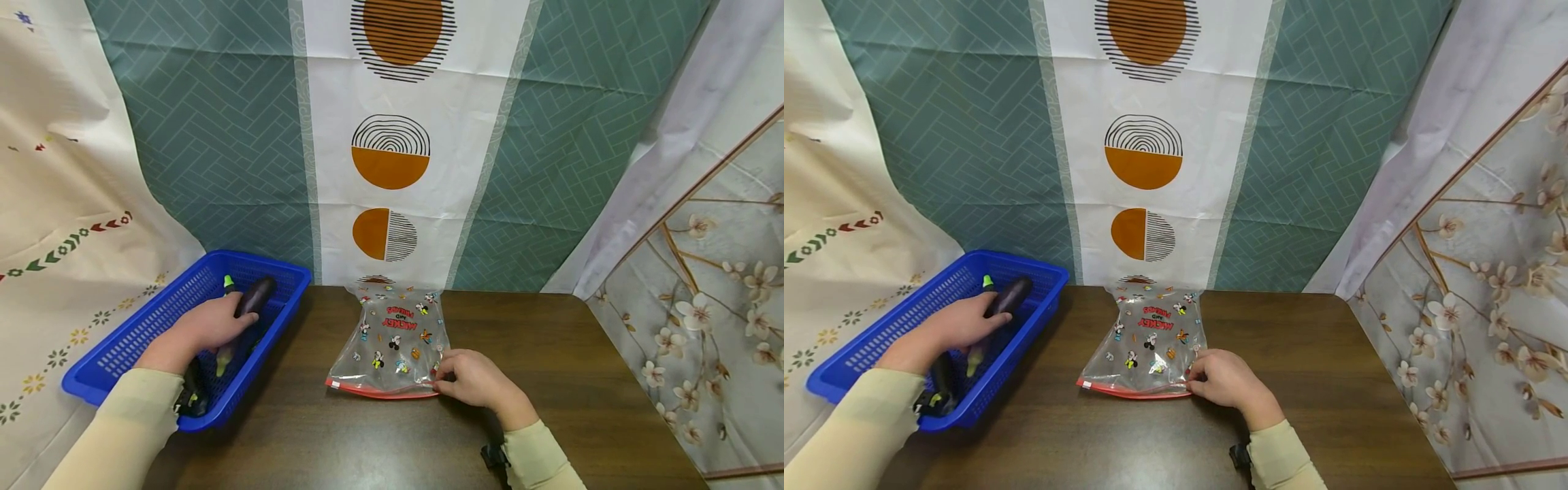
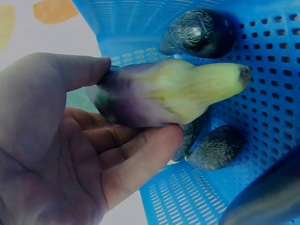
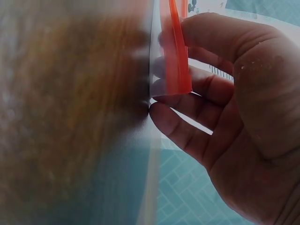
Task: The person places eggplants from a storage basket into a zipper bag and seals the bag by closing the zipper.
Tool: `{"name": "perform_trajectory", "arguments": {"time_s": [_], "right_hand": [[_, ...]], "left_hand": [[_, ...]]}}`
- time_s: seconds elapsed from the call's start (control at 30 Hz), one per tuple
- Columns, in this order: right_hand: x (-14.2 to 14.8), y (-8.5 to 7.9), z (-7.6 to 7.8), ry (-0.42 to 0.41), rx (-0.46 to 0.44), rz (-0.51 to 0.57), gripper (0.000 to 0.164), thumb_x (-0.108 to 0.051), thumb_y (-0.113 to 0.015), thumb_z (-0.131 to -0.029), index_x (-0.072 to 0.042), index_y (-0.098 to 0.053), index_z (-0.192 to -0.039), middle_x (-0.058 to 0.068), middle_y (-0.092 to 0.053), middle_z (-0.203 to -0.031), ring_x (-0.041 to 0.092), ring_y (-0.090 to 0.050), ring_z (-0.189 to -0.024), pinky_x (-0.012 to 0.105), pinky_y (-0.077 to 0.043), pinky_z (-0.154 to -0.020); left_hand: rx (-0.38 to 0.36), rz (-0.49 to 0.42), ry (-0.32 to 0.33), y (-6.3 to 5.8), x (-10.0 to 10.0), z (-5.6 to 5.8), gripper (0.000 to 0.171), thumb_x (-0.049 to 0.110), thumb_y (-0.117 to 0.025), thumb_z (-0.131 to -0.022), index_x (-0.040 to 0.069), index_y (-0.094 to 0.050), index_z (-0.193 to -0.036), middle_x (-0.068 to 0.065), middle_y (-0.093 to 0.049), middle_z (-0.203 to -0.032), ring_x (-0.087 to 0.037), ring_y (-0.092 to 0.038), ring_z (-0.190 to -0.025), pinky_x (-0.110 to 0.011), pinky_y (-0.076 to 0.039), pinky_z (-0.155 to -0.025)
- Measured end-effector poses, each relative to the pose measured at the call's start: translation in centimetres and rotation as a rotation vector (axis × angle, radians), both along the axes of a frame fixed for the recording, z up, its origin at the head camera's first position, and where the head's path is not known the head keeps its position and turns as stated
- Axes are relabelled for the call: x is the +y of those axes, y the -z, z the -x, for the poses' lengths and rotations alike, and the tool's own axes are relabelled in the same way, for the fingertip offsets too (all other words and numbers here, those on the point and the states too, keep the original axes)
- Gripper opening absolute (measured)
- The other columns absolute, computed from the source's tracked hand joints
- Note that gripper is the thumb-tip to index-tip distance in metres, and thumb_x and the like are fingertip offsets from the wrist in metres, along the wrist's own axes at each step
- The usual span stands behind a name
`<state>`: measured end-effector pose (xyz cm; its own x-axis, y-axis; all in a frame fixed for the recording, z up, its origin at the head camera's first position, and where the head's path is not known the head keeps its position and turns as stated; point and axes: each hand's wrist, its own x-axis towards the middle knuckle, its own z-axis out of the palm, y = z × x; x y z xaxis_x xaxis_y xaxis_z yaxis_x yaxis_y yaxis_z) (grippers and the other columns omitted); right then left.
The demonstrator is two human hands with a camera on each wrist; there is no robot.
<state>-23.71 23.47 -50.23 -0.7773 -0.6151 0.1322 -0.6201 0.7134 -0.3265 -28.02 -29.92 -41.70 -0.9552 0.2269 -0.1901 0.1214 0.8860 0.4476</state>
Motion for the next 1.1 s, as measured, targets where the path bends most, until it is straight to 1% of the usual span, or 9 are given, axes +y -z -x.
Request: {"name": "perform_trajectory", "arguments": {"time_s": [0.17,0.23,0.4,0.57,0.83,1.0,1.1], "right_hand": [[-0.1,0.0,0.0,0.012,-0.003,-0.004,0.014,-0.022,-0.089,-0.095,-0.025,-0.081,-0.084,-0.019,-0.061,-0.085,0.000,-0.054,-0.075,0.028,-0.054,-0.068],[-0.1,0.0,0.0,0.016,-0.003,-0.004,0.015,-0.022,-0.089,-0.095,-0.025,-0.080,-0.084,-0.019,-0.060,-0.084,0.000,-0.054,-0.074,0.028,-0.053,-0.067],[-0.2,-0.1,-0.1,0.021,-0.001,-0.005,0.016,-0.021,-0.089,-0.095,-0.025,-0.079,-0.083,-0.019,-0.060,-0.083,0.000,-0.053,-0.072,0.027,-0.052,-0.065],[-0.2,-0.1,-0.1,0.028,-0.006,-0.011,0.017,-0.021,-0.088,-0.095,-0.025,-0.078,-0.082,-0.019,-0.059,-0.083,0.000,-0.052,-0.072,0.027,-0.051,-0.065],[-0.2,0.0,0.0,0.032,0.003,-0.009,0.016,-0.021,-0.087,-0.096,-0.025,-0.078,-0.083,-0.019,-0.060,-0.083,0.000,-0.053,-0.073,0.028,-0.053,-0.066],[-0.3,0.1,-0.1,0.022,0.038,-0.009,0.017,-0.021,-0.087,-0.097,-0.026,-0.077,-0.083,-0.019,-0.061,-0.082,0.000,-0.054,-0.073,0.029,-0.054,-0.067],[-0.4,0.2,-0.1,0.019,0.067,-0.007,0.018,-0.021,-0.086,-0.097,-0.027,-0.077,-0.083,-0.019,-0.062,-0.082,0.001,-0.057,-0.074,0.029,-0.055,-0.067]], "left_hand": [[0.032,0.000,0.000,-0.6,0.2,-0.3,0.057,0.038,-0.058,-0.115,-0.009,-0.045,-0.144,-0.010,-0.067,-0.084,-0.023,-0.067,-0.059,-0.040,-0.057,-0.054],[0.063,0.013,0.004,-0.9,0.3,-0.4,0.059,0.039,-0.059,-0.114,-0.010,-0.045,-0.144,-0.008,-0.066,-0.082,-0.022,-0.066,-0.061,-0.041,-0.055,-0.057],[0.140,0.019,0.010,-1.4,0.4,-0.4,0.056,0.039,-0.059,-0.114,-0.009,-0.049,-0.140,-0.007,-0.066,-0.082,-0.020,-0.065,-0.063,-0.041,-0.053,-0.060],[0.163,-0.011,0.005,-1.8,0.7,-0.5,0.050,0.040,-0.059,-0.115,-0.005,-0.051,-0.136,-0.006,-0.066,-0.079,-0.020,-0.065,-0.060,-0.040,-0.052,-0.058],[0.223,0.003,-0.001,-2.6,1.1,-0.7,0.054,0.045,-0.058,-0.115,-0.003,-0.053,-0.138,-0.004,-0.067,-0.081,-0.020,-0.064,-0.068,-0.042,-0.051,-0.063],[0.230,0.000,-0.011,-3.2,1.5,-1.0,0.057,0.047,-0.057,-0.115,-0.002,-0.050,-0.143,-0.002,-0.068,-0.080,-0.020,-0.065,-0.071,-0.042,-0.052,-0.065],[0.226,-0.018,-0.011,-3.5,1.8,-1.2,0.059,0.048,-0.056,-0.115,-0.001,-0.048,-0.146,-0.001,-0.069,-0.076,-0.019,-0.066,-0.069,-0.042,-0.052,-0.065]]}}
